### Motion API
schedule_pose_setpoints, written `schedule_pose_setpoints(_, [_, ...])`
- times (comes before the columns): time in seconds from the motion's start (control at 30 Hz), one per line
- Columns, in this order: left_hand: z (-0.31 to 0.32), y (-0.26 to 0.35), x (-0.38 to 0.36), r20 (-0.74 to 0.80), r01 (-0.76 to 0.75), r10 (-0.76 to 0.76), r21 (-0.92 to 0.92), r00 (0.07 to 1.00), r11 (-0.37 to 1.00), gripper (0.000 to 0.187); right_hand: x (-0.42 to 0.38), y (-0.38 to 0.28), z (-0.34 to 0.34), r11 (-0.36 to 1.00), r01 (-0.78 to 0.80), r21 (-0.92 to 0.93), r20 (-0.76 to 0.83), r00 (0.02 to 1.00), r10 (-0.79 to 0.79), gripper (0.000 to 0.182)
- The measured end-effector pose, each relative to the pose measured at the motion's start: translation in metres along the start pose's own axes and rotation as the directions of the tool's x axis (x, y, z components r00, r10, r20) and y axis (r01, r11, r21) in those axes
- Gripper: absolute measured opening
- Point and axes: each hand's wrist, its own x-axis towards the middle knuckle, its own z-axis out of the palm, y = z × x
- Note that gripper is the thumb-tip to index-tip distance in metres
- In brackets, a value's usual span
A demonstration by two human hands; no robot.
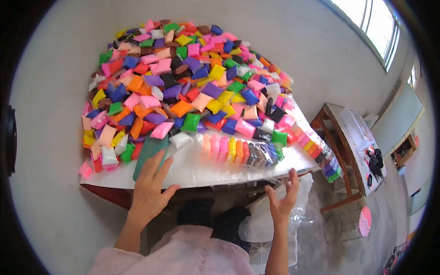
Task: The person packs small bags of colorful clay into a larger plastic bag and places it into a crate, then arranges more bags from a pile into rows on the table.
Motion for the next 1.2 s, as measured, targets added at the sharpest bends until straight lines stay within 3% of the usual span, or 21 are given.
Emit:
schedule_pose_setpoints(0.1, [-0.018, -0.025, -0.007, -0.05, -0.011, 0.015, 0.077, 0.999, 0.997, 0.068, -0.036, -0.018, -0.006, 1.0, -0.016, 0.0, -0.089, 0.996, 0.016, 0.053])
schedule_pose_setpoints(0.17, [-0.024, -0.037, -0.001, -0.082, -0.017, 0.022, 0.063, 0.996, 0.998, 0.067, -0.035, -0.06, 0.002, 0.971, 0.194, 0.142, 0.073, 0.976, -0.206, 0.04])
schedule_pose_setpoints(0.27, [-0.037, -0.061, 0.041, -0.11, -0.138, 0.149, 0.098, 0.983, 0.986, 0.064, 0.014, -0.136, 0.022, 0.858, 0.463, 0.22, 0.275, 0.815, -0.51, 0.038])
schedule_pose_setpoints(0.37, [-0.028, -0.103, 0.095, 0.052, -0.333, 0.329, 0.213, 0.943, 0.919, 0.056, 0.074, -0.184, 0.062, 0.738, 0.635, 0.228, 0.397, 0.631, -0.666, 0.043])
schedule_pose_setpoints(0.43, [-0.012, -0.134, 0.108, 0.166, -0.471, 0.442, 0.268, 0.882, 0.84, 0.052, 0.103, -0.191, 0.111, 0.675, 0.713, 0.188, 0.489, 0.528, -0.694, 0.051])
schedule_pose_setpoints(0.5, [-0.007, -0.143, 0.105, 0.152, -0.486, 0.462, 0.28, 0.874, 0.828, 0.05, 0.12, -0.188, 0.157, 0.566, 0.822, 0.059, 0.522, 0.458, -0.72, 0.068])
schedule_pose_setpoints(0.6, [-0.003, -0.155, 0.112, 0.154, -0.478, 0.452, 0.298, 0.879, 0.827, 0.048, 0.13, -0.17, 0.207, 0.498, 0.857, 0.13, 0.628, 0.318, -0.71, 0.097])
schedule_pose_setpoints(0.7, [0.004, -0.161, 0.117, 0.126, -0.46, 0.444, 0.32, 0.887, 0.828, 0.045, 0.126, -0.175, 0.227, 0.584, 0.811, 0.039, 0.776, 0.344, -0.529, 0.125])
schedule_pose_setpoints(0.73, [0.005, -0.162, 0.117, 0.112, -0.452, 0.441, 0.331, 0.89, 0.828, 0.044, 0.128, -0.177, 0.231, 0.543, 0.839, 0.028, 0.81, 0.299, -0.504, 0.136])
schedule_pose_setpoints(0.87, [0.009, -0.168, 0.12, 0.075, -0.467, 0.47, 0.322, 0.88, 0.824, 0.041, 0.125, -0.179, 0.233, 0.472, 0.882, -0.012, 0.874, 0.239, -0.424, 0.135])
schedule_pose_setpoints(0.97, [0.011, -0.175, 0.126, 0.03, -0.499, 0.516, 0.306, 0.856, 0.811, 0.035, 0.123, -0.18, 0.233, 0.466, 0.884, -0.037, 0.885, 0.245, -0.395, 0.132])
schedule_pose_setpoints(1.17, [0.022, -0.194, 0.143, -0.011, -0.486, 0.516, 0.323, 0.856, 0.812, 0.033, 0.134, -0.161, 0.272, 0.356, 0.933, -0.053, 0.817, 0.246, -0.522, 0.128])
schedule_pose_setpoints(1.2, [0.023, -0.197, 0.147, -0.03, -0.494, 0.53, 0.317, 0.848, 0.809, 0.031, 0.142, -0.161, 0.272, 0.233, 0.972, -0.003, 0.74, 0.159, -0.654, 0.124])
